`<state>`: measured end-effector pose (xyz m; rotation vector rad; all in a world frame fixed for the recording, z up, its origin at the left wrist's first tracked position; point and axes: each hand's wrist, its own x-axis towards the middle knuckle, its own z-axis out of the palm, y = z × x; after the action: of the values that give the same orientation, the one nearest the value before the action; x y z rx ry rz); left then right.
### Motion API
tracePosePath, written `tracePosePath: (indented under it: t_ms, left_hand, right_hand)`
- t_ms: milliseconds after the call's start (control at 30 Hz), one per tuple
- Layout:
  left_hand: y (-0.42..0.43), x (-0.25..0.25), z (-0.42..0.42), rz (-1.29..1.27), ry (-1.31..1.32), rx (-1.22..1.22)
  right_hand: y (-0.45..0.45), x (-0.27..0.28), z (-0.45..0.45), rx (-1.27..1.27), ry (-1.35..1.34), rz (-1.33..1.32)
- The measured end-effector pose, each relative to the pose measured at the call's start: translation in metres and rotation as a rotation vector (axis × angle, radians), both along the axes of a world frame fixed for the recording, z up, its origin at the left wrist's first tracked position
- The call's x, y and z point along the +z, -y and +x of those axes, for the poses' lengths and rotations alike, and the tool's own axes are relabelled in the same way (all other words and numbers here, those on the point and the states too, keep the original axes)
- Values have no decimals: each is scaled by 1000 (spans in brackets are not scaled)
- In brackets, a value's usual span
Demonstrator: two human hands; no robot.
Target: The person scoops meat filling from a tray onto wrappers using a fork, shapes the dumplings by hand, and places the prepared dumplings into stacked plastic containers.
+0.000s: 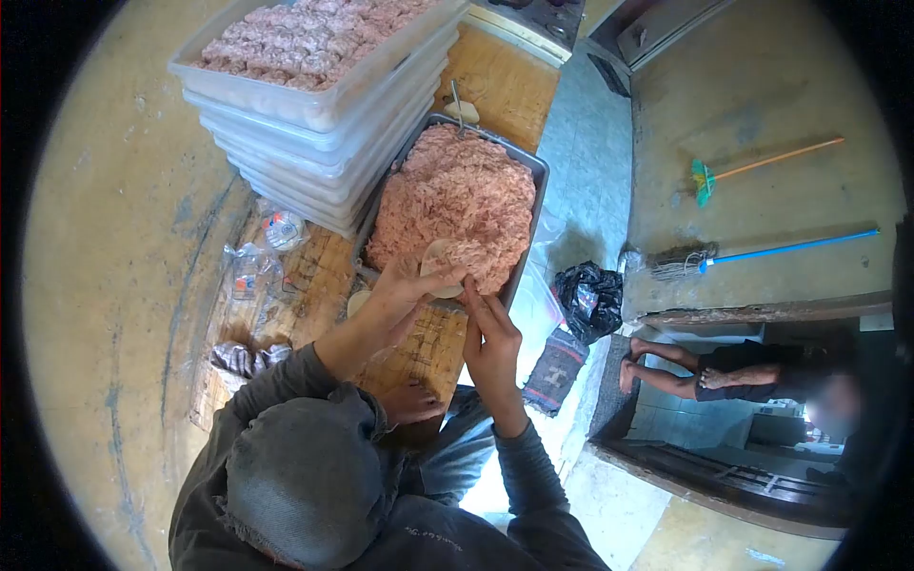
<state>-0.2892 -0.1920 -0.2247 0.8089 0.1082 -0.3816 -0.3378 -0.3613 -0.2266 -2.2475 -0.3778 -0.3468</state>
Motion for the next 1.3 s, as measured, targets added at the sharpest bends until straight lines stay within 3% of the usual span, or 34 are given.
tracePosePath:
  t_ms: [133, 300, 367, 433, 500, 633, 767, 833, 967, 1067, 1100, 1167, 1233, 1300]
  left_hand:
    - [-15, -30, 9, 39, 71, -170]
    - [-19, -33, 6, 41, 88, -80]
    - [-19, -43, 5, 50, 45, -20]
    - [-18, -63, 10, -87, -69, 94]
    - [-20, -60, 12, -159, -50, 94]
    - [-22, -48, 7, -194, -119, 58]
    - [-19, -70, 6, -320, -104, 153]
    - [-17, -52, 7, -119, -80, 155]
    - [-12, -57, 10, -86, -81, 84]
    - [-12, -66, 11, 63, -248, 130]
    - [-17, -81, 11, 55, -125, 58]
    - [-22, -85, 14, 53, -4, -18]
    - [-23, -79, 7, 283, -6, 127]
    - [-29, -89, 11, 242, -20, 111]
  right_hand:
    - [11, 20, 8, 137, -154, -24]
    - [30, 27, 12, 116, -231, 43]
    - [27, 29, 13, -2, -316, 112]
    - [20, 23, 10, -56, -263, 52]
    - [10, 10, 7, -131, -280, 199]
    - [-13, -2, 8, -121, -189, -12]
    - [-22, -10, 10, -52, -143, -53]
    - [-19, -17, 14, -46, -108, -143]
    - [-7, -28, 21, -75, -26, -309]
    - [-6, -37, 32, -99, 24, -306]
    - [0, -40, 35, -105, 29, -300]
    - [19, -48, 37, -122, -163, -221]
    - [38, -62, 25, -98, -135, -188]
    - [51, -60, 15, -107, -462, -181]
